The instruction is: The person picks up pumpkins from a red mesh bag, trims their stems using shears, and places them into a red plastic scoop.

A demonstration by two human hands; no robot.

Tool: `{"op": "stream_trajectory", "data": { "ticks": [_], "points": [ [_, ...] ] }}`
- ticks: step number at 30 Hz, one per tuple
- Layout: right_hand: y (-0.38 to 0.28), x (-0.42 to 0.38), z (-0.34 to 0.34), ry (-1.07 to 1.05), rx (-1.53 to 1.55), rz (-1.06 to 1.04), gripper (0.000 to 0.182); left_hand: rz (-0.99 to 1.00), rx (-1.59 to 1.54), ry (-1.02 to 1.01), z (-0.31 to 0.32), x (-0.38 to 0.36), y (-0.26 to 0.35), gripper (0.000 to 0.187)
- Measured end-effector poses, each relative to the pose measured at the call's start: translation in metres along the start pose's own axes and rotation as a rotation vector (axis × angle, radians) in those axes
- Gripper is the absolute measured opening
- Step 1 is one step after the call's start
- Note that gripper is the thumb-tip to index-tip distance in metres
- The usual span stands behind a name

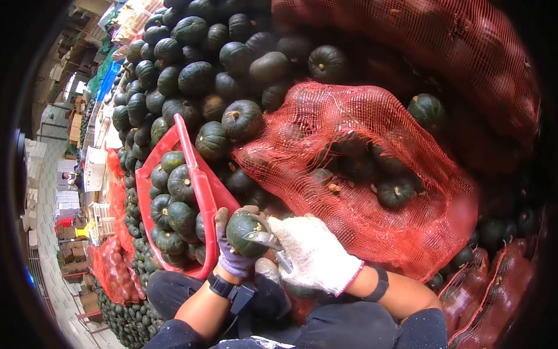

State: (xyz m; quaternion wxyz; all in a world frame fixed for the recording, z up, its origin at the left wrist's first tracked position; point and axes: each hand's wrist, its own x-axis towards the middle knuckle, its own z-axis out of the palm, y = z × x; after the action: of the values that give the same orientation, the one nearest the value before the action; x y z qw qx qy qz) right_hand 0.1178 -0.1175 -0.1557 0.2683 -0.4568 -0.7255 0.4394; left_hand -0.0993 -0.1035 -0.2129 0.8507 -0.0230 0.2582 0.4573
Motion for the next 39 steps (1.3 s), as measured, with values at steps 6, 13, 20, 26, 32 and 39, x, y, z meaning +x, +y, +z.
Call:
{"op": "stream_trajectory", "data": {
  "ticks": [6, 13, 20, 26, 32, 39],
  "points": [
    [0.011, -0.009, 0.026, -0.028, 0.151, 0.137, 0.045, 0.105, 0.280, 0.162, -0.015, -0.004, 0.006, 0.064],
    [0.025, -0.011, 0.017, 0.375, -0.048, 0.094, 0.063, -0.041, 0.199, 0.051, 0.013, -0.005, -0.005, 0.077],
    [0.031, -0.020, 0.008, 0.198, -0.440, -0.169, 0.056, -0.016, 0.312, 0.197, 0.019, -0.002, -0.018, 0.057],
    [0.024, -0.024, 0.019, -0.120, -0.315, 0.152, 0.057, 0.044, 0.475, 0.319, 0.009, -0.006, -0.021, 0.054],
    [0.042, -0.050, 0.029, 0.245, 0.513, 0.424, 0.061, -0.119, 0.284, 0.132, 0.004, -0.010, -0.018, 0.069],
    [0.159, -0.108, -0.003, 0.086, -0.544, 0.484, 0.077, -0.104, 1.002, 0.008, 0.070, -0.035, 0.013, 0.077]
  ]
}}
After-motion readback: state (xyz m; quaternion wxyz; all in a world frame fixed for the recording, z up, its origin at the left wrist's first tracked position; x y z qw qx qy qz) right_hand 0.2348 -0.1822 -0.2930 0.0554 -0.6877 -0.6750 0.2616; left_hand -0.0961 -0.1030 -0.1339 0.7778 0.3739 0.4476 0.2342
